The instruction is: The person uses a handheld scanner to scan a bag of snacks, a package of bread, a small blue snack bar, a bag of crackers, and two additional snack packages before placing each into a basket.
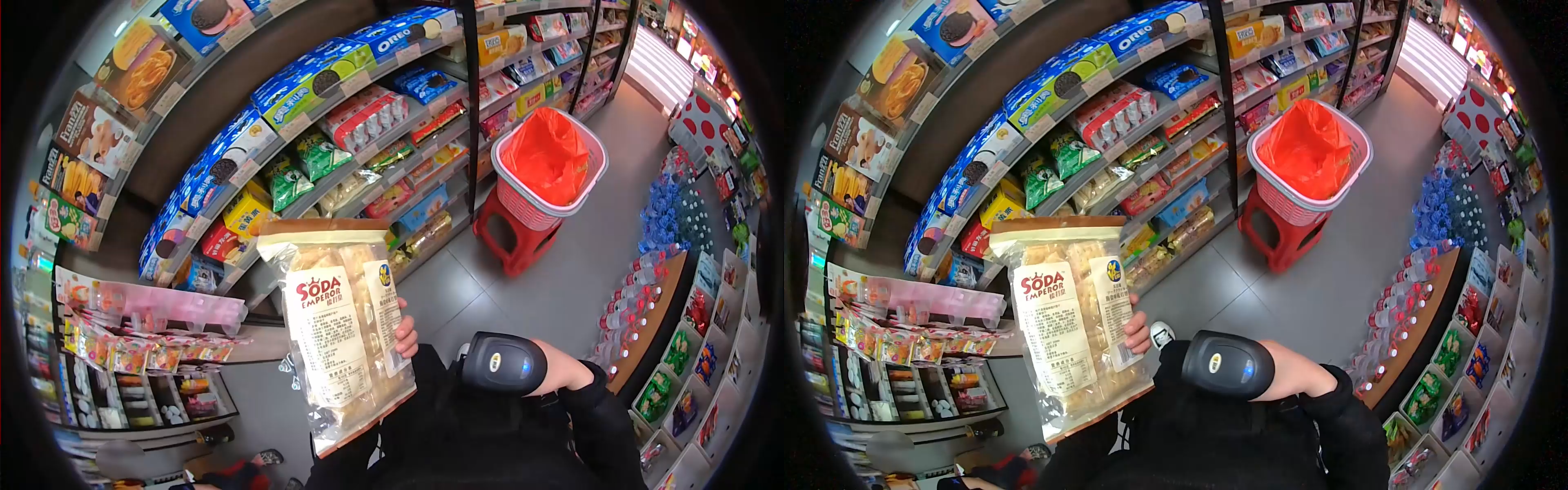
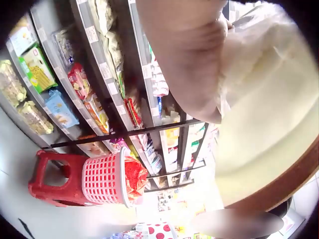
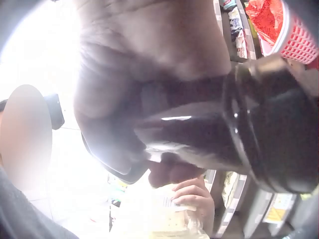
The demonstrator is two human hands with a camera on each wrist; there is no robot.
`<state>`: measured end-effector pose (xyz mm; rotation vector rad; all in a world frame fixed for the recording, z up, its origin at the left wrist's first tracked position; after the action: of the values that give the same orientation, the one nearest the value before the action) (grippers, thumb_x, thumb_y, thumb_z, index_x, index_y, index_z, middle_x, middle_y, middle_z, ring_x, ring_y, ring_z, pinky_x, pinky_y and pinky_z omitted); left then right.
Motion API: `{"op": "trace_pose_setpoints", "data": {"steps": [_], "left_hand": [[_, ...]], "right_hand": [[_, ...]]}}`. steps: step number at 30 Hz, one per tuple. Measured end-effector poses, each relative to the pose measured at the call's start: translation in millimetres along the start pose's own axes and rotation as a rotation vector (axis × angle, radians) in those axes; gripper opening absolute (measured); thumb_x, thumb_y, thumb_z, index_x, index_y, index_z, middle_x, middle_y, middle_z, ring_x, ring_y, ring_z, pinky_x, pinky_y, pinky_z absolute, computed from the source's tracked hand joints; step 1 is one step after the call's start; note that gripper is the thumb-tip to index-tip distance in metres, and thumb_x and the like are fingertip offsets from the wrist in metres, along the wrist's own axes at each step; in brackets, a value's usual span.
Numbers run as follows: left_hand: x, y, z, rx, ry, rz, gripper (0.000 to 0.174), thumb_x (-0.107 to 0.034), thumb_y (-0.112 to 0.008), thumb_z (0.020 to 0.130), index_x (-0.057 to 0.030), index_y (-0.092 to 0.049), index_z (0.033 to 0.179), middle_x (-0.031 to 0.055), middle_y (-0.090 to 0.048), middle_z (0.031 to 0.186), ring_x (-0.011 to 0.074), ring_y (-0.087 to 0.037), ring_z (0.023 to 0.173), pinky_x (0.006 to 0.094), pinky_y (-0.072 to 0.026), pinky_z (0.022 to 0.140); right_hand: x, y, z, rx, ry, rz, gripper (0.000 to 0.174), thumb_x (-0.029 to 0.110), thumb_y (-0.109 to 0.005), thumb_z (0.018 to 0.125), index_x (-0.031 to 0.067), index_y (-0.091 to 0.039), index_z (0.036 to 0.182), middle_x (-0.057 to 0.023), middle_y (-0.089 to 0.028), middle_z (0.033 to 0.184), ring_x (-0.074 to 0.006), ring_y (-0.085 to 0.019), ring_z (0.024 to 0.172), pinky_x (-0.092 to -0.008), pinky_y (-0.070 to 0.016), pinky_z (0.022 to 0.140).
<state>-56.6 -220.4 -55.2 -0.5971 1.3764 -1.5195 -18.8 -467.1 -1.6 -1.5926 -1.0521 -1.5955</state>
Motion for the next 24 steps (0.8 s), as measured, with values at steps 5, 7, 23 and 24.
{"op": "trace_pose_setpoints", "data": {"steps": [5, 7, 23, 24], "left_hand": [[10, -2, 5, -0.091, 0.061, 0.017, 0.074, -0.052, -0.052, 0.072, -0.0050, -0.028, 0.123, 0.0081, -0.041, 0.085, 0.0189, -0.042, 0.075, 0.0327, -0.0323, 0.074], [9, 5, 4, -0.108, 0.023, 0.056, 0.075, -0.052, -0.054, 0.071, -0.0046, -0.028, 0.123, 0.0082, -0.041, 0.086, 0.0199, -0.042, 0.079, 0.0343, -0.0317, 0.080], [-15, 15, 40, -0.193, -0.218, 0.188, 0.073, -0.050, -0.056, 0.071, -0.0039, -0.028, 0.121, 0.0088, -0.043, 0.088, 0.0266, -0.040, 0.099, 0.0449, -0.0186, 0.098], [-20, 17, 39, -0.219, -0.239, 0.179, 0.073, -0.050, -0.055, 0.071, -0.0036, -0.028, 0.121, 0.0089, -0.043, 0.089, 0.0269, -0.041, 0.098, 0.0448, -0.0190, 0.098]], "right_hand": [[3, -2, 3, 0.060, 0.021, -0.075, 0.040, 0.008, -0.066, 0.059, 0.0018, -0.050, 0.095, -0.0126, -0.057, 0.085, -0.0256, -0.054, 0.076, -0.0312, -0.0433, 0.069], [-13, -8, 3, 0.102, 0.010, -0.021, 0.038, 0.009, -0.067, 0.059, 0.0018, -0.051, 0.092, -0.0118, -0.056, 0.082, -0.0239, -0.054, 0.074, -0.0306, -0.0431, 0.068], [-17, -6, 51, 0.075, -0.231, 0.491, 0.043, -0.001, -0.062, 0.068, 0.0003, -0.041, 0.106, -0.0071, -0.059, 0.082, -0.0132, -0.058, 0.074, -0.0255, -0.0480, 0.061], [-16, -6, 56, 0.067, -0.240, 0.503, 0.043, -0.001, -0.062, 0.068, 0.0003, -0.041, 0.106, -0.0071, -0.059, 0.081, -0.0132, -0.058, 0.074, -0.0253, -0.0480, 0.061]]}}
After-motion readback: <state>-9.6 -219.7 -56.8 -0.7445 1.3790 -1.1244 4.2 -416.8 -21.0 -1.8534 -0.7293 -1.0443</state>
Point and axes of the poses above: each hand's wrist, its own z-axis towards the middle knuckle, its own y-axis out of the back of the hand, x = y × z, the point moved 3 cm from there along z, towards the middle knuckle
